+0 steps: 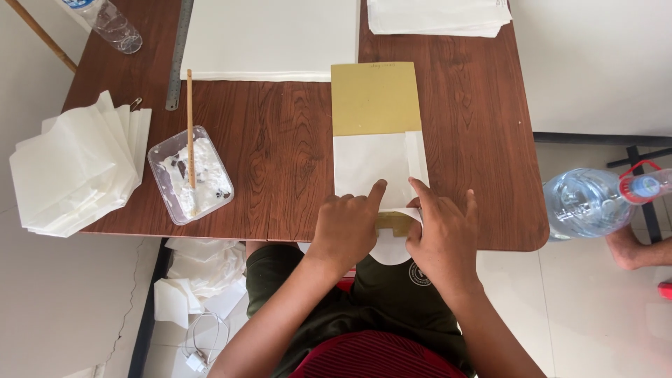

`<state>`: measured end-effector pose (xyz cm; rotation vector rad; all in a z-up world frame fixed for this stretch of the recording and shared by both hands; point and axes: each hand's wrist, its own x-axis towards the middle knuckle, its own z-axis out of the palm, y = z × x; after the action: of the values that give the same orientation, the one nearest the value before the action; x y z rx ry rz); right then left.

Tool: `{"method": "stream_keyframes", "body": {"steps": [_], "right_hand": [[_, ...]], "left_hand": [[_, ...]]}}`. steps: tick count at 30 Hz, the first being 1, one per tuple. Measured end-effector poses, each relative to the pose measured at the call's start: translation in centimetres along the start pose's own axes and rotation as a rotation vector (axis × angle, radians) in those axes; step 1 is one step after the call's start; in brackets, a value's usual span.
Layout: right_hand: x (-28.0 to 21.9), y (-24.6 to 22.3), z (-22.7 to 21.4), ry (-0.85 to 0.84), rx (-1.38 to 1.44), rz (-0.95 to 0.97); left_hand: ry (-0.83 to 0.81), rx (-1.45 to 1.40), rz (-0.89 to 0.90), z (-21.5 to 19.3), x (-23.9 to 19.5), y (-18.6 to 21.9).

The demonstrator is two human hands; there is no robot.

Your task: Manually assembling a paper bag by folding paper over a template and applying glue with a brush.

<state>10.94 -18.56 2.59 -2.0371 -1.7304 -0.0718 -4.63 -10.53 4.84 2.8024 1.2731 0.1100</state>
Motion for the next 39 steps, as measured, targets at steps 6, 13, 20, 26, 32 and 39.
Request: {"method": "stream_keyframes", "body": {"steps": [6, 13, 20, 26, 32, 39], "right_hand": [[2.9, 0.5, 0.2, -0.132, 0.022, 0.094], [6.5, 1.1, 0.2, -0.417, 0.025, 0.267], [5.5, 1.1, -1.1, -0.268, 0.478, 0.111], [5.0, 2.8, -0.2, -0.104, 0.517, -0.079], [4.8, 3.8, 3.6, -0.057, 0.222, -0.080], [2.7, 2.2, 4.7, -0.017, 0.091, -0.088]], "left_hand": [[-0.230, -0.594, 0.117, -3.3, 0.2, -4.0], [0.158, -0.889, 0.170, 3.3, 2.3, -4.9], [0.224, -0.791, 0.151, 4.1, 3.7, -4.2], [0.231, -0.725, 0.132, 3.6, 4.7, -3.6], [0.329, -0.466, 0.119, 5.0, 5.3, -3.6], [0.214, -0.486, 0.130, 4.1, 3.8, -4.3]]}}
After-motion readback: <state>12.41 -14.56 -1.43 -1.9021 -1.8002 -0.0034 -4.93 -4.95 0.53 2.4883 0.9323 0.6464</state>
